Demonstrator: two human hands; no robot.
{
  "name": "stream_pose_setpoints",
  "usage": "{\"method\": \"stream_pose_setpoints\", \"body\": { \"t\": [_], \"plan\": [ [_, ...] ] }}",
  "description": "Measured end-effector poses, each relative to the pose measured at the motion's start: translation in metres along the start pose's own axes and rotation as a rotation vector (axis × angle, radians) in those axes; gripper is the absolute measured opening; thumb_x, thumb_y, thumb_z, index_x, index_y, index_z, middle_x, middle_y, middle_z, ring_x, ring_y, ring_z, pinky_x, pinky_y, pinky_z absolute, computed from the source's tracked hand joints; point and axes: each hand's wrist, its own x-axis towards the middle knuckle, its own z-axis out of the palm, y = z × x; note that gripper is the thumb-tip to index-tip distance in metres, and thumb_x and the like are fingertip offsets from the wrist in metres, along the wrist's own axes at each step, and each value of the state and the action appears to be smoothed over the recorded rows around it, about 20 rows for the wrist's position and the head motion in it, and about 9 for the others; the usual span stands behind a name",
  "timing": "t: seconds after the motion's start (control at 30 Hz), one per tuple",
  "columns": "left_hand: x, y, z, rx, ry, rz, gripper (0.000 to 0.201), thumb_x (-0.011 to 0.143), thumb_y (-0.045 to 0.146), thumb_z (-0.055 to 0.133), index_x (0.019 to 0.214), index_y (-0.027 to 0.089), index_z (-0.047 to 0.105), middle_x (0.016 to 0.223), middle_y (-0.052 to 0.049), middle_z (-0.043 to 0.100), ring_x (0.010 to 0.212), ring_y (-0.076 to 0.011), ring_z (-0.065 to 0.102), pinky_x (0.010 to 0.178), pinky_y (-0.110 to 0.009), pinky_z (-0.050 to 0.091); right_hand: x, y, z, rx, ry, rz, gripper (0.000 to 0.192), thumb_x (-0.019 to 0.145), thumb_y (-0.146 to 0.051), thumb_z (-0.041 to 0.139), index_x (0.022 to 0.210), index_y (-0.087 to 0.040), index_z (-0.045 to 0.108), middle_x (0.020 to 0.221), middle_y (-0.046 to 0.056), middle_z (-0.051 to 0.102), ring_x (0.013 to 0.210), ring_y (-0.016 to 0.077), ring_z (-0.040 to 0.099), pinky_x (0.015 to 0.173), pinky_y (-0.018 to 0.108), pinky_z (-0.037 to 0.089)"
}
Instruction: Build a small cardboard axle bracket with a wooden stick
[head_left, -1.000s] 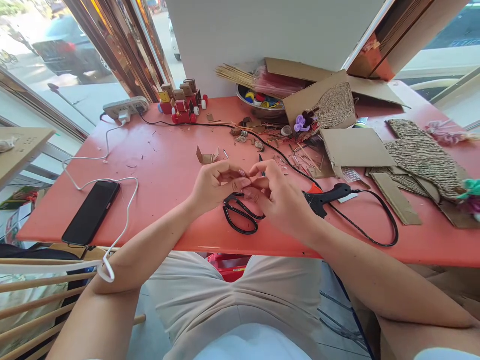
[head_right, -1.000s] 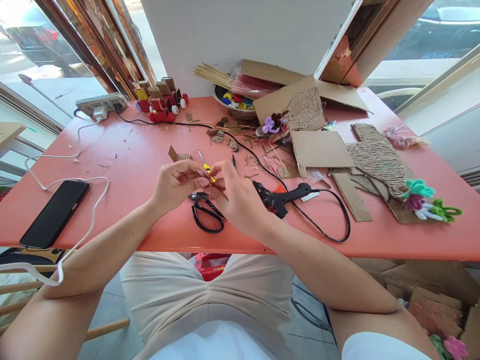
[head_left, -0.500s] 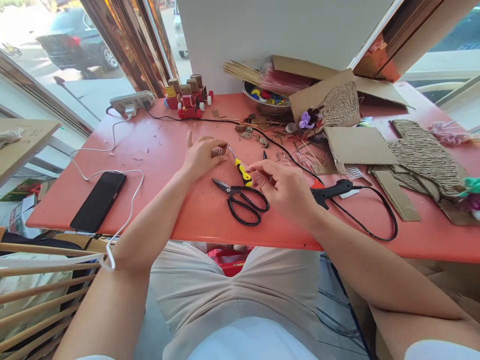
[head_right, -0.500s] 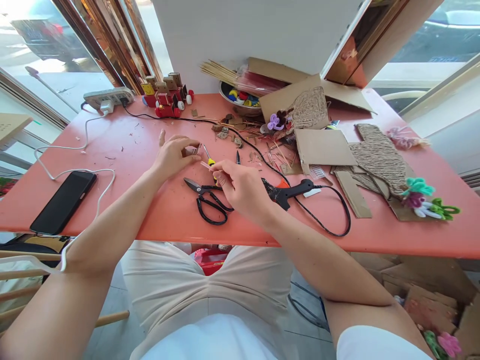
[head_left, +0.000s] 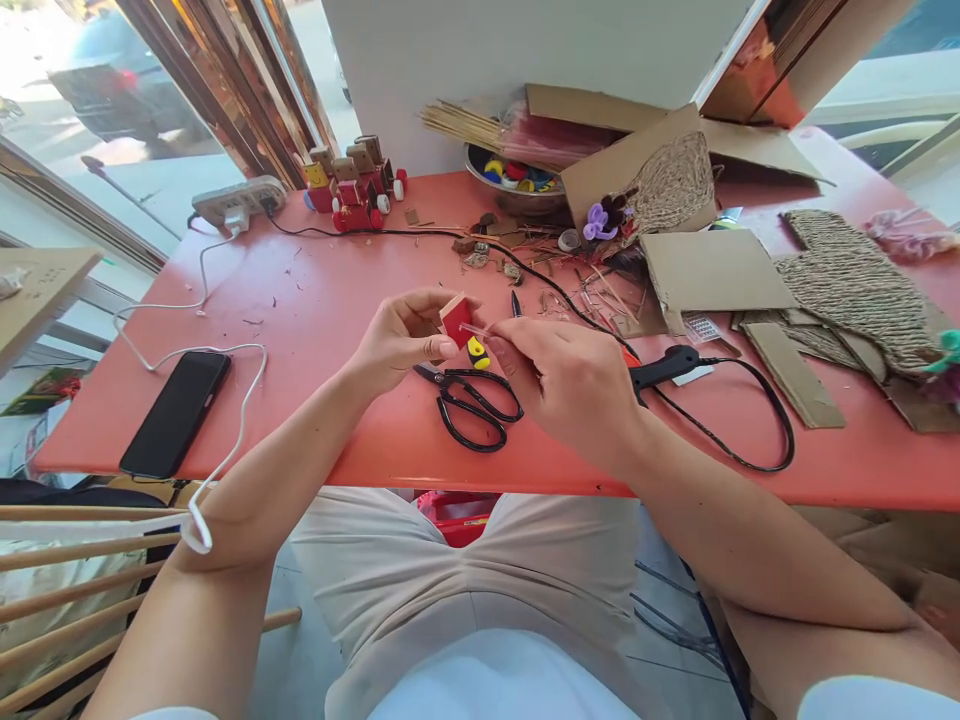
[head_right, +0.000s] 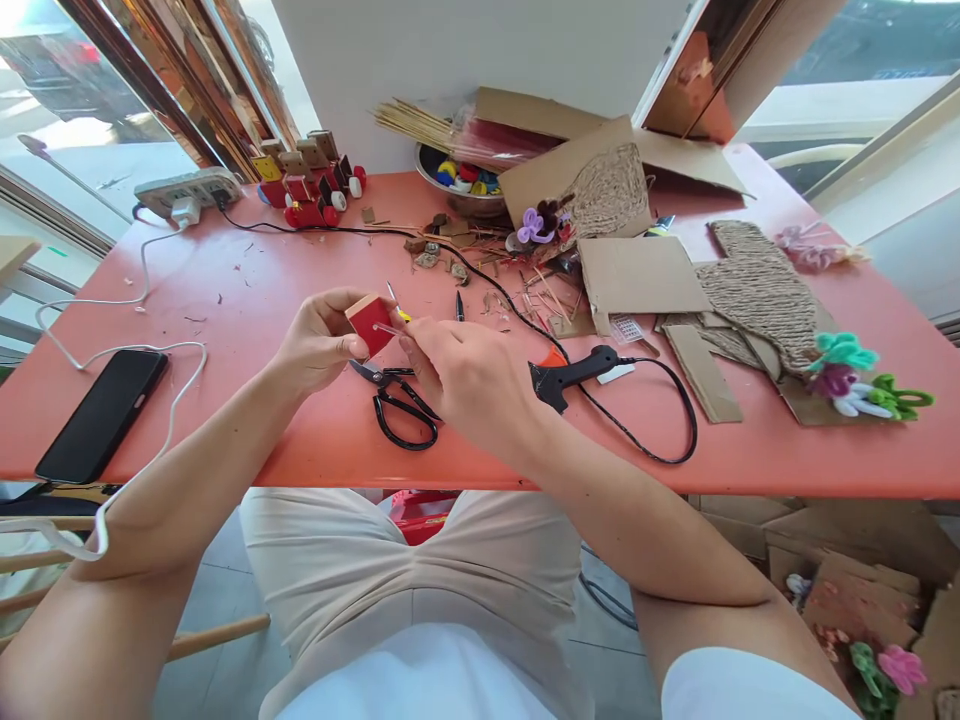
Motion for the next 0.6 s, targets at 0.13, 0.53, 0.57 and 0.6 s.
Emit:
{"method": "stream_pose_setpoints", "body": {
  "t": [0.13,0.53,0.57,0.6],
  "plan": [
    [-0.001,0.003,0.001,0.021,-0.016,-0.002,0.066,0.046,0.068,0.105,0.086,0.020,0.082,0.085,-0.007,0.084,0.075,-0.0201,0.078,0.066,-0.029,0.064,-0.003,-0.002,-0.006,-0.098,-0.043,0.000,0.037,0.113,-0.026,0.044,0.121,-0.022,0.079,0.094,0.009,0.083,0.084,0.0218,0.075,0.061,0.030,0.044],
    [-0.008,0.003,0.007,0.183,0.030,0.165,0.069,0.051,0.076,0.099,0.088,0.020,0.086,0.083,-0.007,0.083,0.068,-0.0204,0.078,0.062,-0.032,0.067,0.001,-0.004,-0.006,0.129,-0.130,0.078,0.032,0.111,-0.029,0.048,0.111,-0.019,0.078,0.090,0.009,0.081,0.077,0.0213,0.072,0.063,0.029,0.043],
    [-0.010,0.005,0.007,0.198,0.024,0.178,0.067,0.051,0.075,0.100,0.088,0.020,0.086,0.082,-0.007,0.082,0.067,-0.0197,0.077,0.061,-0.031,0.066,0.003,-0.002,-0.006,0.214,-0.144,0.103,0.031,0.110,-0.030,0.048,0.107,-0.019,0.078,0.087,0.007,0.080,0.074,0.0200,0.070,0.063,0.028,0.043],
    [-0.011,0.008,0.007,0.217,0.016,0.186,0.066,0.051,0.072,0.101,0.088,0.020,0.086,0.081,-0.006,0.081,0.067,-0.0192,0.076,0.060,-0.030,0.066,0.006,-0.001,-0.007,0.308,-0.164,0.127,0.031,0.109,-0.030,0.049,0.102,-0.019,0.077,0.083,0.005,0.078,0.070,0.0183,0.068,0.062,0.028,0.043]
  ]
}}
